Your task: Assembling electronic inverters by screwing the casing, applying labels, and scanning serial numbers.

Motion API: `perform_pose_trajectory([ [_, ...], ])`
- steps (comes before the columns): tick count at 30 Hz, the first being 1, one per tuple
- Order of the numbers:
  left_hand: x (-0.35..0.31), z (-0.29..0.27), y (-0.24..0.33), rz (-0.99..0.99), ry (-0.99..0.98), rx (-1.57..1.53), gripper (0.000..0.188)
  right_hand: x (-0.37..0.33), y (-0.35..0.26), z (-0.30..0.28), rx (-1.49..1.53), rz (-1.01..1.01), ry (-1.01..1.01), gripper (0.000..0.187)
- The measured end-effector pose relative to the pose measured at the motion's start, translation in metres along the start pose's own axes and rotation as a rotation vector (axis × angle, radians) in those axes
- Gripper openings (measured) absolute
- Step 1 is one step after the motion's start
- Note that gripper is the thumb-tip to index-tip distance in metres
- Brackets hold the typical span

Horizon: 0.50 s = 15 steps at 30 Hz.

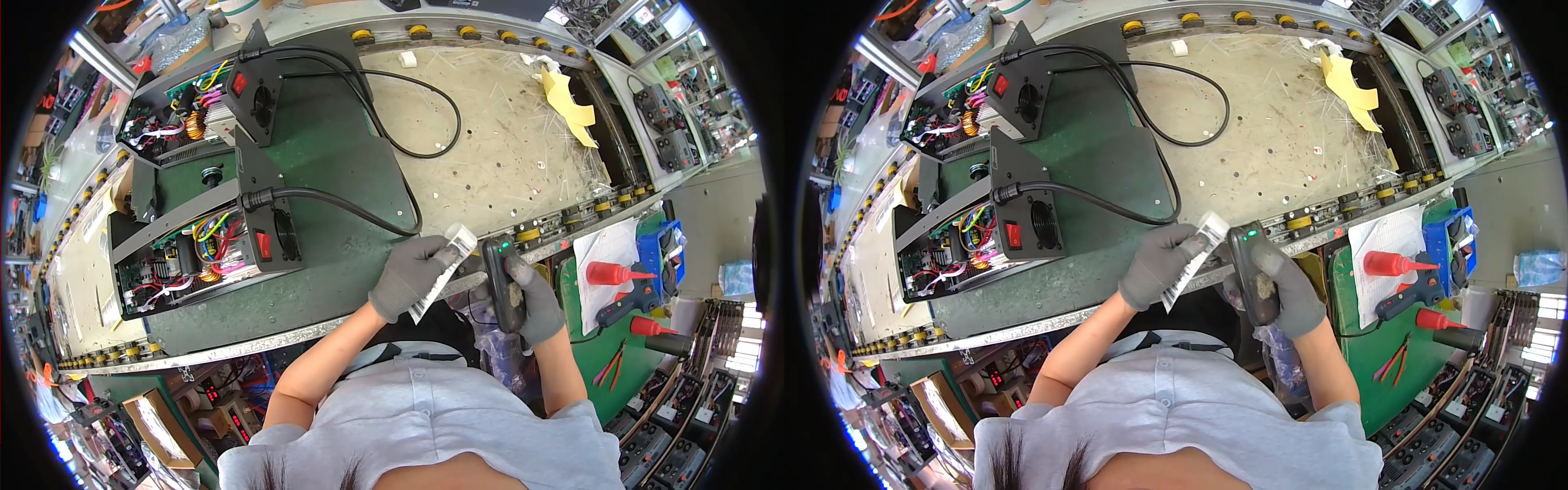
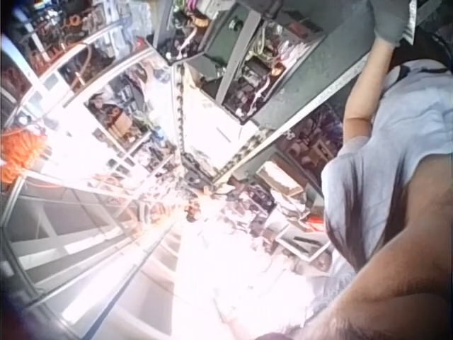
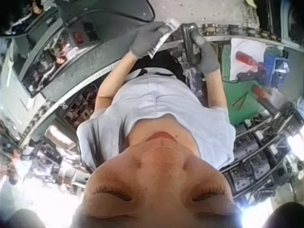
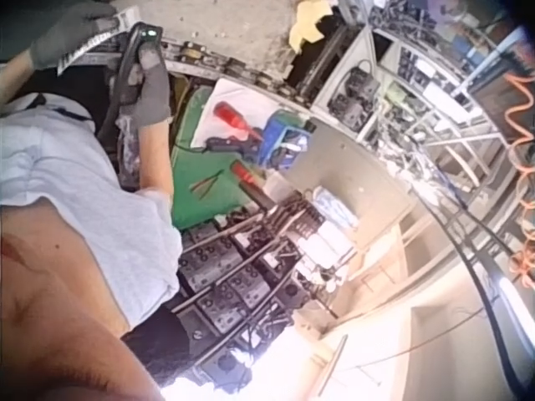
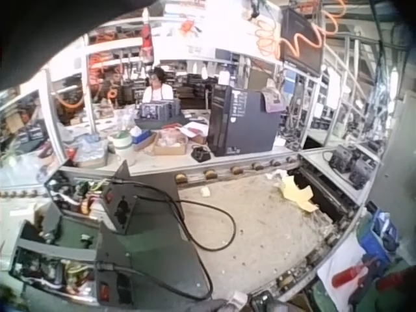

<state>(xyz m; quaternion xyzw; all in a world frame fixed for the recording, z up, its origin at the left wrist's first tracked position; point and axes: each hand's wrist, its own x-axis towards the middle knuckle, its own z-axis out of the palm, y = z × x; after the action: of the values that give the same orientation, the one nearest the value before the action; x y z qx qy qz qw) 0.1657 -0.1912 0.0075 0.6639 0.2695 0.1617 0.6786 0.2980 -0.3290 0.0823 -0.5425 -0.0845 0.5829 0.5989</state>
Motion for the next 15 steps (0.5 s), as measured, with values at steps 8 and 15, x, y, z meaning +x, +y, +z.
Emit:
perform_pose_trajectory([
  [8, -0.006, -0.008, 0.013, -0.105, -0.078, 0.049, 0.023, 0.017, 0.001, -0.004, -0.034, 0.039, -0.055, 0.049],
  [15, -0.007, -0.006, 0.001, -0.090, -0.051, -0.110, 0.022, 0.022, 0.003, 0.002, -0.121, -0.108, 0.022, 0.053],
])
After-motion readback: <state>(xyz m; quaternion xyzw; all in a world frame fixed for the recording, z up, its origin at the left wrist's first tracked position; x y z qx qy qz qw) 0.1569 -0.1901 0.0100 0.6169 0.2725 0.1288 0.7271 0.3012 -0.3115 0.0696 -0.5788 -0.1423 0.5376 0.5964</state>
